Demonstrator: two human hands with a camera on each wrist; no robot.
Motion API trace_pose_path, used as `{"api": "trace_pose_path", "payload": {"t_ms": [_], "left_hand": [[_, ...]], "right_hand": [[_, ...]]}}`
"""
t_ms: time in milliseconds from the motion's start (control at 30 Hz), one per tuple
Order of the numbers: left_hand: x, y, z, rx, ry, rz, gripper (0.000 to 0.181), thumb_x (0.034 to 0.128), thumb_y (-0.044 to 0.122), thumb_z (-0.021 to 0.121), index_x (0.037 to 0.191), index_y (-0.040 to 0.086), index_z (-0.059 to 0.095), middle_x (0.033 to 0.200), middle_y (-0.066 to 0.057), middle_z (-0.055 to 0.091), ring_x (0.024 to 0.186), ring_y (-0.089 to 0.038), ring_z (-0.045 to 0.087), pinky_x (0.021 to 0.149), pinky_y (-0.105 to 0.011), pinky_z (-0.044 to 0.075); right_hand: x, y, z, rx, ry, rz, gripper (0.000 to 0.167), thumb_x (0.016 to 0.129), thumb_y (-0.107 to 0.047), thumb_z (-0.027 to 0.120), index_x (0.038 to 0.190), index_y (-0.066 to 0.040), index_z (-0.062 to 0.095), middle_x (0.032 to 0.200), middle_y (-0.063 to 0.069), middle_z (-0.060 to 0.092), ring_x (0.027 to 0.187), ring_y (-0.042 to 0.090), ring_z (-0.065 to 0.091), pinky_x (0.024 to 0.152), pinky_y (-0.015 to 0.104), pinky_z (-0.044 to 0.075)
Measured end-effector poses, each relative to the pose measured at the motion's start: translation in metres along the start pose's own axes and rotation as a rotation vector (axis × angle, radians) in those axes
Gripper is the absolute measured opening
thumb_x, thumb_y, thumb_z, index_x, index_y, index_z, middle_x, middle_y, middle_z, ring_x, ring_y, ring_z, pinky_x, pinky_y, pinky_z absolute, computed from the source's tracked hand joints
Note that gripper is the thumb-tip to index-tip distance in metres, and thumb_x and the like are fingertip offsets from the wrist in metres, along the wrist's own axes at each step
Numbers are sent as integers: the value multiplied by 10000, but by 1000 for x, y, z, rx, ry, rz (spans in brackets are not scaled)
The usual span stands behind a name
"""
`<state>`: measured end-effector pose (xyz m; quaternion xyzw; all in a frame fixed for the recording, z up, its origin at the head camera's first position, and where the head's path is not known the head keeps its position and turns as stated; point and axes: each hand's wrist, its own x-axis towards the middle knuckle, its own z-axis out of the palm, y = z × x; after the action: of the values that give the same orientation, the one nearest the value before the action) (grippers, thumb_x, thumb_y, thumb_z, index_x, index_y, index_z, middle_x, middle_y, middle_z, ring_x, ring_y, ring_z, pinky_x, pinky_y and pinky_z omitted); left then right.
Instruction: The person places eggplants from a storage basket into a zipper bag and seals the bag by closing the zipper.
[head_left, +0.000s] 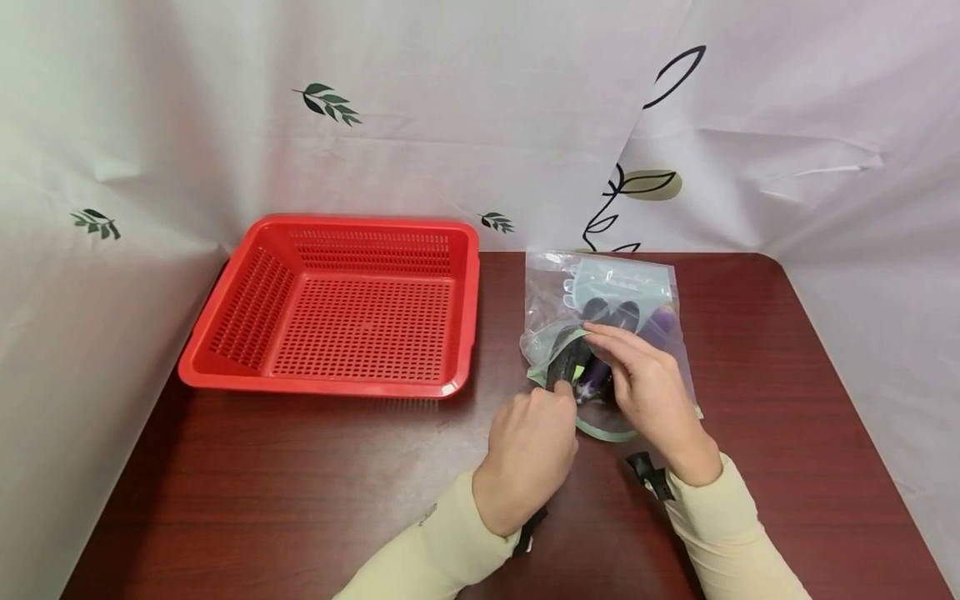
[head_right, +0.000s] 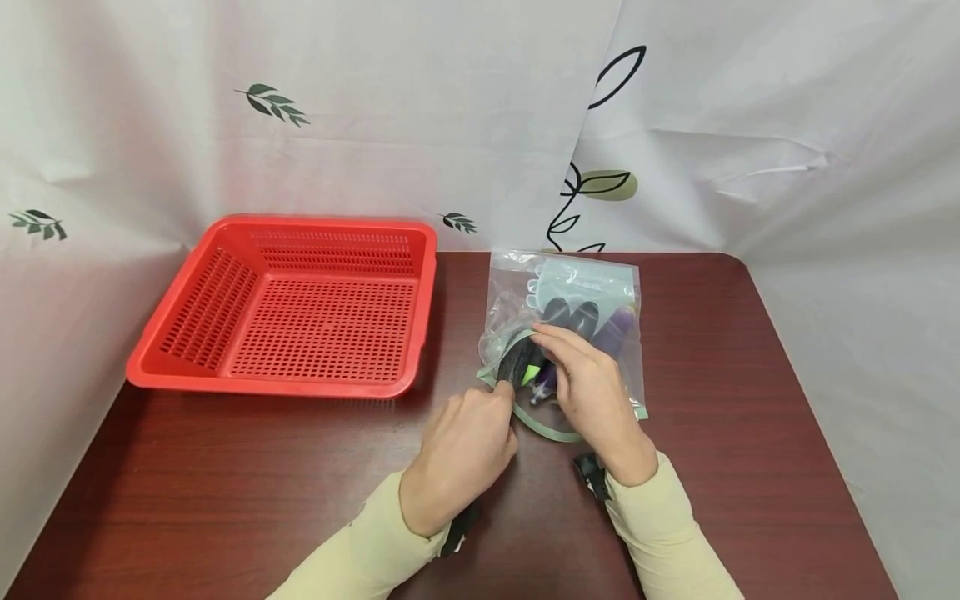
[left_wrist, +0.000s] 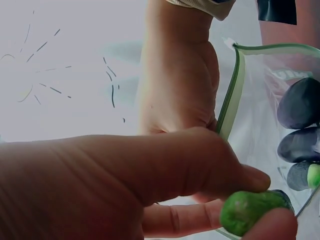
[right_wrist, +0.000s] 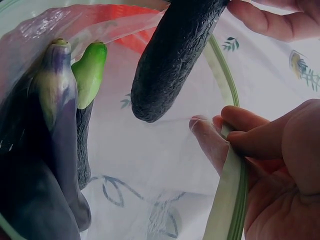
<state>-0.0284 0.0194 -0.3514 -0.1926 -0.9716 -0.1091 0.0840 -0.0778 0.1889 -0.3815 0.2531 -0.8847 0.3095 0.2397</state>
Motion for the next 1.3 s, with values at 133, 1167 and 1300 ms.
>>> {"api": "trace_pose_path", "payload": {"t_ms": [133, 1167, 1300], "left_hand": [[1, 2, 2, 30, 32, 7, 152, 758, 135, 772, 765, 113, 622, 576, -25, 609, 486, -206, 637, 395, -300, 448], [20, 0, 30, 6, 78, -156, 76, 804, 105, 739, 761, 80, 682, 643, -61, 657, 553, -229, 683, 431, -331, 494], [21, -2, 31, -20, 93, -158, 113, 812, 107, 737, 737, 102, 652, 607, -58, 649, 533, -243, 673, 419, -348, 483]], "right_hand": [[0, 0, 0, -2, -5, -3, 373, 858, 189, 594, 1148, -3, 729, 1242, 45, 698, 1124, 228, 668, 865, 303, 512], [-2, 0, 1, -18, -54, 24, 371, 860, 174, 603, 1160, -7, 725, 1246, 50, 694, 1127, 225, 666, 807, 368, 531], [-3, 0, 1, -23, -57, 30, 375, 854, 176, 611, 1159, -9, 726, 1247, 51, 694, 1129, 224, 666, 810, 372, 534]]}}
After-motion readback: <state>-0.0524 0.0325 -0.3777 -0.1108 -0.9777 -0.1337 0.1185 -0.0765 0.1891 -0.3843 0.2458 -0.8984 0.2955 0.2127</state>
